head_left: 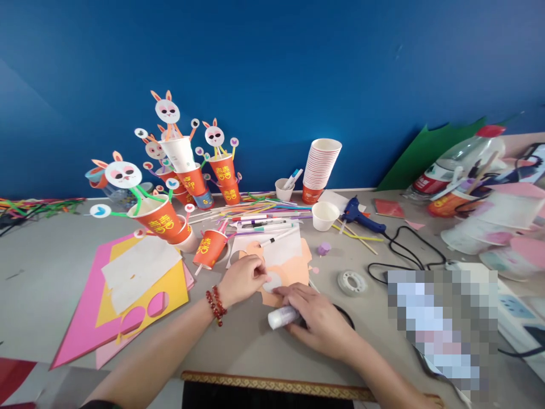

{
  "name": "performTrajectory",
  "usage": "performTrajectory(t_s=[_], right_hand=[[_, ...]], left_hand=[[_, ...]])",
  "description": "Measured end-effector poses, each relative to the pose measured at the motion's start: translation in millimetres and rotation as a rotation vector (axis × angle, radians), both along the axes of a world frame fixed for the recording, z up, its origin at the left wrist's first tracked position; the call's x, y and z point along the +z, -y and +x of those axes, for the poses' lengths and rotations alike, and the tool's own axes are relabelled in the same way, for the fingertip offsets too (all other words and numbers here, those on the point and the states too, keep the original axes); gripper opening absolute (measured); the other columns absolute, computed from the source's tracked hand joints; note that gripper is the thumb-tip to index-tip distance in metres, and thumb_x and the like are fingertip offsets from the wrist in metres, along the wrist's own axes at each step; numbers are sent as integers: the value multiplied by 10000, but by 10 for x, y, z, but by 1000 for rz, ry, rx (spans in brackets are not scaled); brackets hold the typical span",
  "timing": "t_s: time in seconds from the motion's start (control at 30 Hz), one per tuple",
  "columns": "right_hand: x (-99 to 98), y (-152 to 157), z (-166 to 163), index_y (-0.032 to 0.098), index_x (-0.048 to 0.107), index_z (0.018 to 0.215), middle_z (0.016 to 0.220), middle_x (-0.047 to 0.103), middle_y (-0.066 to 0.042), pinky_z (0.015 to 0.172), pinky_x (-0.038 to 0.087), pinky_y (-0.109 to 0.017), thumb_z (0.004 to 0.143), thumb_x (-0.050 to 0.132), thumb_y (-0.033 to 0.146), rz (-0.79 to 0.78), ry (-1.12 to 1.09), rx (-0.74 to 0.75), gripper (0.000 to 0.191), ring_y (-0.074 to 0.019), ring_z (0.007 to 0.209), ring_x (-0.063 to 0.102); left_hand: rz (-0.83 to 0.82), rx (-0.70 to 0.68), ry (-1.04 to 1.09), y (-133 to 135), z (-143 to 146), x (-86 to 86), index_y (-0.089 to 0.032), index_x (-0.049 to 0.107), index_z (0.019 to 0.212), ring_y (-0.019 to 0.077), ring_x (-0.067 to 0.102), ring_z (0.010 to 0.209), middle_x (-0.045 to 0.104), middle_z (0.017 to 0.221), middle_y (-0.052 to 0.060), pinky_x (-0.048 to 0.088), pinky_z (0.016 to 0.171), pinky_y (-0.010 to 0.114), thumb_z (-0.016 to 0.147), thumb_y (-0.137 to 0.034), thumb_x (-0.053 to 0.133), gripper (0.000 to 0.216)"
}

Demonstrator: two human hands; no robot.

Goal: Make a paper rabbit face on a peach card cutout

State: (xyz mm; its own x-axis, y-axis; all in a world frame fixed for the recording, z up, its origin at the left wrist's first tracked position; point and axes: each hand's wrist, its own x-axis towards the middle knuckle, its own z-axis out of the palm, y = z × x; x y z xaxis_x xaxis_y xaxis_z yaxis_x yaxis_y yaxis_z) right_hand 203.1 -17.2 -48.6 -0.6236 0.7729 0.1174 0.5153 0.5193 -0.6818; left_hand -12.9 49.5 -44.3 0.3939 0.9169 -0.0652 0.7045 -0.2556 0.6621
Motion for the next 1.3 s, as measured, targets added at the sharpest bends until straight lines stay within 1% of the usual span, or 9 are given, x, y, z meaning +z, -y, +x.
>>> performTrajectory(t_s=[0.07, 0.17, 0.23, 0.4, 0.53, 0.73, 0.9, 1.1, 1.3], right_hand=[[-3, -3, -3, 196, 567, 1175, 1174, 644, -114, 931, 452, -438, 758, 593, 104, -1, 10, -8, 428, -288, 1098, 554], [3, -5, -4, 199, 607, 1077, 1155, 651, -100, 934, 449, -438, 758, 593, 100, -7, 12, -8, 334, -286, 1089, 554], [4, -7, -4, 198, 611, 1061, 1131, 658, -96, 926, 453, -440, 761, 593, 101, -10, 13, -9, 317, -286, 1079, 558], [1, -8, -7, 191, 591, 1129, 1104, 665, -103, 917, 459, -441, 762, 584, 100, 7, -10, -16, 378, -286, 1064, 565], [7, -8, -13, 201, 608, 1080, 1094, 670, -93, 903, 464, -431, 748, 591, 95, 8, -15, -24, 349, -282, 1046, 570], [-4, -10, -11, 202, 608, 1081, 1103, 669, -86, 919, 456, -428, 733, 590, 91, -1, -10, -28, 365, -276, 1060, 565], [-11, -12, -12, 192, 583, 1165, 1102, 669, -102, 913, 462, -434, 743, 587, 98, 7, -9, -32, 432, -283, 1057, 569], [3, -18, -15, 205, 623, 968, 1129, 671, -93, 923, 460, -435, 720, 594, 87, -5, 2, -29, 277, -280, 1074, 569], [1, -16, -15, 206, 617, 1000, 1132, 667, -95, 895, 471, -423, 738, 589, 98, 15, 4, -37, 285, -276, 1049, 579]], left_hand=[[6, -7, -15, -13, -3, -4, -192, 612, 711, 168, 581, 730, 639, 770, 8, 405, 657, 267, 787, -250, 627, 97], [18, -12, -38, -20, 0, -9, -192, 614, 723, 165, 580, 734, 637, 774, 4, 408, 661, 261, 787, -240, 630, 82], [29, -11, -55, -14, 8, -13, -193, 610, 726, 164, 579, 734, 634, 782, 4, 407, 662, 258, 785, -231, 629, 73], [67, 6, -100, 15, 37, -24, -195, 596, 726, 164, 578, 729, 630, 792, 7, 402, 666, 264, 782, -201, 609, 58], [110, 13, -122, 45, 65, -25, -197, 576, 711, 172, 579, 749, 624, 788, 7, 394, 670, 271, 768, -169, 601, 68], [152, 12, -140, 70, 93, -12, -199, 547, 706, 182, 577, 759, 619, 787, 13, 398, 675, 278, 760, -154, 597, 86], [169, 10, -154, 65, 87, -26, -204, 538, 708, 181, 575, 756, 609, 784, 15, 399, 678, 278, 768, -150, 579, 90], [186, 1, -158, 76, 93, -57, -207, 519, 727, 189, 570, 778, 600, 795, 15, 403, 714, 290, 766, -137, 570, 96], [189, -15, -118, 84, 40, -60, -206, 516, 801, 190, 563, 770, 592, 797, 9, 409, 699, 292, 824, -172, 549, 53]])
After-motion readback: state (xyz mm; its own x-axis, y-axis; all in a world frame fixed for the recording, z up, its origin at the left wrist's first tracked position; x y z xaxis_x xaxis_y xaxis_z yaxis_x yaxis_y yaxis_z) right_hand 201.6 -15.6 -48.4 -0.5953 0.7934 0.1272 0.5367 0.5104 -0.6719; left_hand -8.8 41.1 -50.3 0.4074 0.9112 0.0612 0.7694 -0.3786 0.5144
